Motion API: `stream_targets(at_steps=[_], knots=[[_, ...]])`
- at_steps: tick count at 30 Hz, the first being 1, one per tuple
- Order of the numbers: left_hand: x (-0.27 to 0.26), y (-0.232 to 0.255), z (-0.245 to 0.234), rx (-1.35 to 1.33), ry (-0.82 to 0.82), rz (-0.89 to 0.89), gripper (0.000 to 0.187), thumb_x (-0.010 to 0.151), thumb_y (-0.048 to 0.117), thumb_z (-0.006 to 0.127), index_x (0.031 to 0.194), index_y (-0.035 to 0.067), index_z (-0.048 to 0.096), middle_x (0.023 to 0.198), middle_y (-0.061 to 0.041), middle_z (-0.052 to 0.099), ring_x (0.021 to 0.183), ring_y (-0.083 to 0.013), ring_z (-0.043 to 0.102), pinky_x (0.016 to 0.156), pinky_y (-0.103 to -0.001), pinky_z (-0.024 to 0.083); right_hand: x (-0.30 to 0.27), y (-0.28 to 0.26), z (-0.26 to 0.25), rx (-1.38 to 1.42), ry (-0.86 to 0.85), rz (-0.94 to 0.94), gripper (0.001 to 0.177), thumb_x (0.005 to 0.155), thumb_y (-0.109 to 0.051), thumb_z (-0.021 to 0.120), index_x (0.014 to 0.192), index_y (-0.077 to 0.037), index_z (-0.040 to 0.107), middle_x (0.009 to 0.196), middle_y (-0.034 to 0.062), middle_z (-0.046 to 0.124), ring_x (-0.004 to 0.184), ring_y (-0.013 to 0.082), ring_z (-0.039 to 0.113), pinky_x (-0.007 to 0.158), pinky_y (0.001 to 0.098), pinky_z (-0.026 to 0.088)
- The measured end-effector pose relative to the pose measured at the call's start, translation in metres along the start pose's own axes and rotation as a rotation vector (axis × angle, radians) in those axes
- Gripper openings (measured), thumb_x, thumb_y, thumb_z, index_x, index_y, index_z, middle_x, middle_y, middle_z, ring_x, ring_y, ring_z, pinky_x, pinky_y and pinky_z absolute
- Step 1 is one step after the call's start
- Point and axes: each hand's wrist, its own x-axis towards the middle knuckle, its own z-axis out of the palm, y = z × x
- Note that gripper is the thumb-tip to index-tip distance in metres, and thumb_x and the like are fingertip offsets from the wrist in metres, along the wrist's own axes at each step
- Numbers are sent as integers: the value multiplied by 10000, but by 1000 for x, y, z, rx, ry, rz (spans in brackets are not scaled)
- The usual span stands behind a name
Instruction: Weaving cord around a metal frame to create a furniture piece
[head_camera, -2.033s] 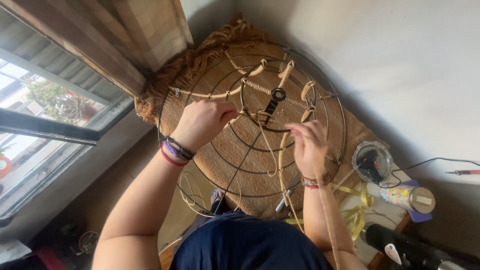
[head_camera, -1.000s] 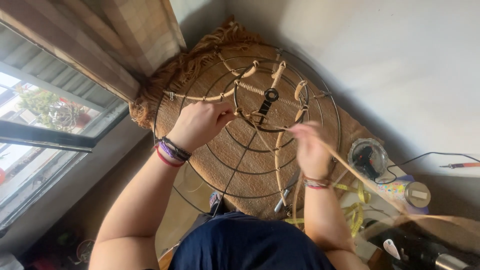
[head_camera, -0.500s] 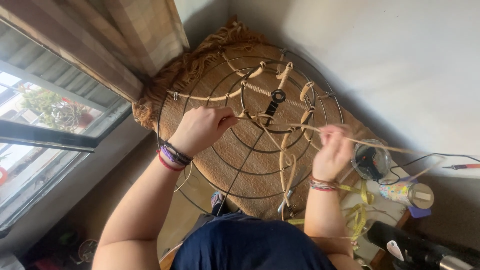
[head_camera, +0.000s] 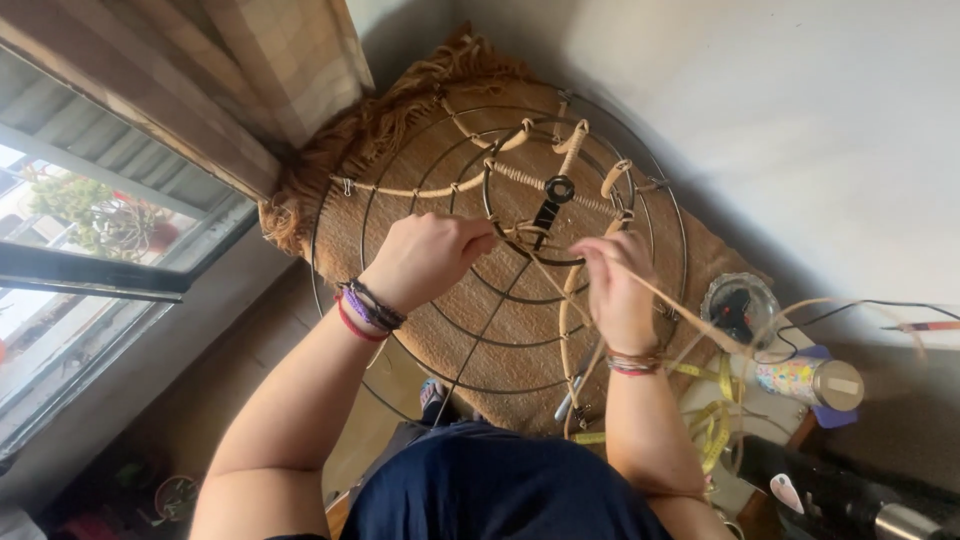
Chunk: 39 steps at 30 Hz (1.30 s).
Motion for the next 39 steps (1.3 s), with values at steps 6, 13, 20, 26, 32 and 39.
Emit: stream_targets(at_steps=[6, 13, 20, 26, 32, 39], knots=[[5, -4, 6, 6, -37, -18, 247, 1023, 403, 543, 1097, 264, 734, 888, 13, 784, 758, -300, 760, 707, -466, 624, 3, -3, -24, 169, 763, 337, 325, 1151, -141, 407, 867, -60, 541, 776, 52, 565, 689, 101, 464, 627, 214, 342], [4, -4, 1, -36, -17, 8, 269, 1037, 373, 515, 1082, 222, 733, 823, -10, 761, 686, -274, 731, 626, -445, 592, -9, 19, -37, -28, 450, 207, 366, 1109, -274, 468, 845, -106, 658, 739, 66, 630, 719, 244, 592, 726, 356, 468], [4, -1, -4, -28, -58, -48, 271, 1034, 411, 536, 957, 216, 708, 767, -8, 744, 705, -300, 752, 686, -445, 619, 7, -11, 9, -8, -50, -12, 144, 1038, -88, 600, 1000, -70, 738, 824, 67, 686, 777, 248, 636, 761, 374, 508], [-5, -15, -13, -56, -63, -87, 269, 1037, 392, 535, 943, 190, 685, 797, -37, 755, 725, -319, 754, 683, -452, 614, -12, 25, -12, 30, 392, 315, 423, 1149, -179, 410, 895, -83, 735, 676, 18, 569, 689, 128, 528, 684, 252, 493], [-4, -9, -10, -32, -48, -48, 304, 1044, 435, 519, 931, 206, 684, 796, 5, 757, 721, -276, 758, 677, -425, 618, 12, 11, -4, -135, 61, -26, 176, 1053, -126, 602, 989, -140, 765, 787, -8, 688, 795, 232, 630, 821, 377, 527], [2, -4, -12, -100, -36, -14, 264, 1045, 375, 540, 960, 178, 694, 855, -22, 779, 738, -294, 766, 679, -437, 620, 16, -10, -14, -46, 428, 402, 517, 1179, -360, 293, 1045, -89, 713, 941, 84, 699, 866, 203, 624, 842, 344, 492]])
